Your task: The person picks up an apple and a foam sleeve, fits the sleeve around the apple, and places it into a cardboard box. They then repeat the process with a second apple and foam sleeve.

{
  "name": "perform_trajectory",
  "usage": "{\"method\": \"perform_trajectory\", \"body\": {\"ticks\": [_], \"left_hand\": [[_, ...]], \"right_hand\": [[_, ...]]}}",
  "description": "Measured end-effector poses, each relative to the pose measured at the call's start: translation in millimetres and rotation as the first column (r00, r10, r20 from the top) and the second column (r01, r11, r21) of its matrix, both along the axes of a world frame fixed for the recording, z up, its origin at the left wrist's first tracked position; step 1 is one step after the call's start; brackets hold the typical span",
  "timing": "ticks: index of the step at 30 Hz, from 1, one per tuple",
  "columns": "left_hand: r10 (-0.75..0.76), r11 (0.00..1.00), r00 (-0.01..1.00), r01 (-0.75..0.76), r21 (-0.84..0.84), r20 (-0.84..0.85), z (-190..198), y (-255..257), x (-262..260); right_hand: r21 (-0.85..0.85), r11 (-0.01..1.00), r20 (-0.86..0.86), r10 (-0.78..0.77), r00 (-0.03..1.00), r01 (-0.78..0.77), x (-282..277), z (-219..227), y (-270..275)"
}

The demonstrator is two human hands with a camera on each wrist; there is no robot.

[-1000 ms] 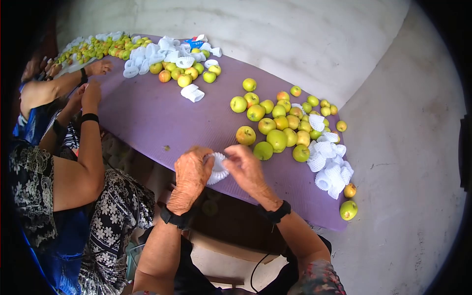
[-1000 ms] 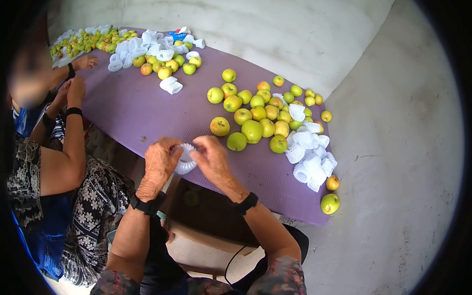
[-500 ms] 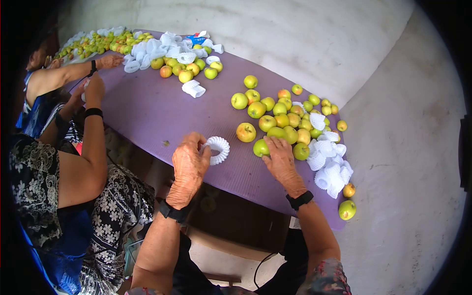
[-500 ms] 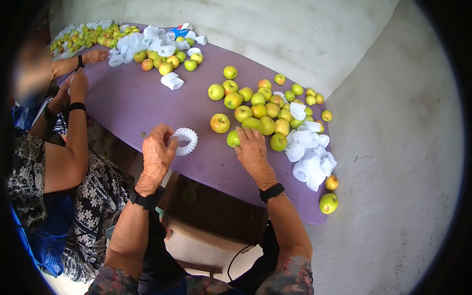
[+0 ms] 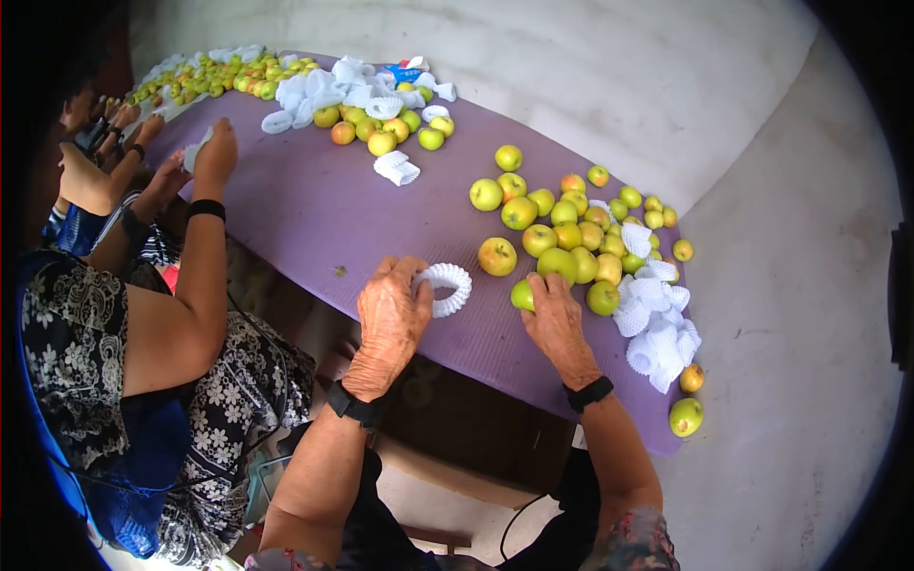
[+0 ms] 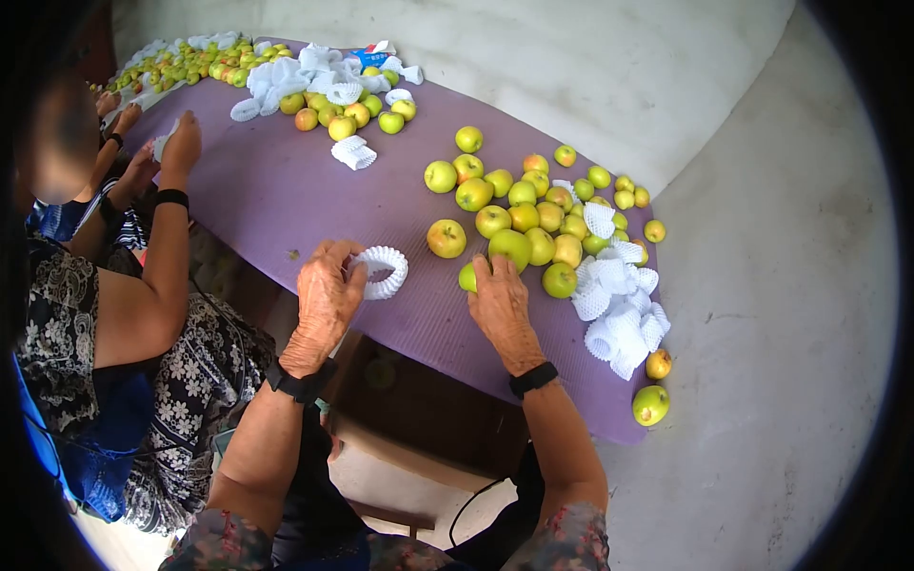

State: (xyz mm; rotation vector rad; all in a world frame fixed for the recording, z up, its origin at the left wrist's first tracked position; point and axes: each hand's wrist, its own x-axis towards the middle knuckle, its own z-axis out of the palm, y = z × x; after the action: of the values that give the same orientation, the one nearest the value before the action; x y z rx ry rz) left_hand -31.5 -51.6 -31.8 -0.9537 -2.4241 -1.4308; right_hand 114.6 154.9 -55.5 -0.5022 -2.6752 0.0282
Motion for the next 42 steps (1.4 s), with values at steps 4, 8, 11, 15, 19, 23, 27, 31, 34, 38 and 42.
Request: {"method": "perform_trajectory", "body": {"ticks": [4,8,11,15,19,23,27,31,34,38,42], "left_hand": [[0.001,1.000,1.000,-0.001,-0.012,-0.008,-0.5,2.7,0.2],[-0.017,1.000,1.000,0.017,-0.008,-0.017,-0.3,8.3,6.5],[-0.045,0.999,0.999,0.044,-0.021,-0.026,2.1,13.5,13.9],[-0.057,0.997,0.998,0.056,-0.056,-0.023,1.1,20.7,24.5],[-0.097,0.994,0.995,0.095,-0.057,-0.033,0.4,24.0,34.7],[-0.116,0.992,0.993,0.114,-0.060,-0.038,-0.7,27.2,39.0],[-0.119,0.991,0.991,0.115,-0.065,-0.056,-1.9,29.5,43.4],[-0.120,0.991,0.990,0.115,-0.074,-0.069,-3.8,32.8,46.3],[-0.142,0.987,0.988,0.137,-0.079,-0.067,-5.1,36.3,49.9],[-0.181,0.978,0.983,0.176,-0.109,-0.040,-3.3,40.9,57.0],[-0.221,0.968,0.975,0.221,-0.116,0.014,0.2,41.7,60.8]], "right_hand": [[-0.217,0.975,-0.158,0.005,0.987,-0.040,4.0,5.7,-4.6],[-0.825,0.533,-0.319,-0.164,0.934,-0.188,12.3,22.7,-16.8],[-0.938,0.065,-0.346,-0.280,0.896,-0.342,21.1,34.8,-29.0],[-0.854,-0.270,-0.378,-0.262,0.888,-0.444,35.6,17.0,-24.1],[-0.763,-0.391,-0.419,-0.307,0.855,-0.515,43.4,6.0,-27.2],[-0.729,-0.417,-0.431,-0.336,0.838,-0.542,41.4,3.5,-22.8],[-0.716,-0.331,-0.534,-0.307,0.788,-0.615,38.5,12.0,-23.7],[-0.696,-0.318,-0.589,-0.260,0.765,-0.644,38.6,32.2,-30.7],[-0.753,-0.242,-0.578,-0.200,0.791,-0.611,38.6,37.3,-31.9],[-0.821,-0.073,-0.555,-0.125,0.822,-0.566,40.3,39.7,-30.9],[-0.799,0.128,-0.601,-0.132,0.788,-0.588,40.9,40.2,-32.3]]}}
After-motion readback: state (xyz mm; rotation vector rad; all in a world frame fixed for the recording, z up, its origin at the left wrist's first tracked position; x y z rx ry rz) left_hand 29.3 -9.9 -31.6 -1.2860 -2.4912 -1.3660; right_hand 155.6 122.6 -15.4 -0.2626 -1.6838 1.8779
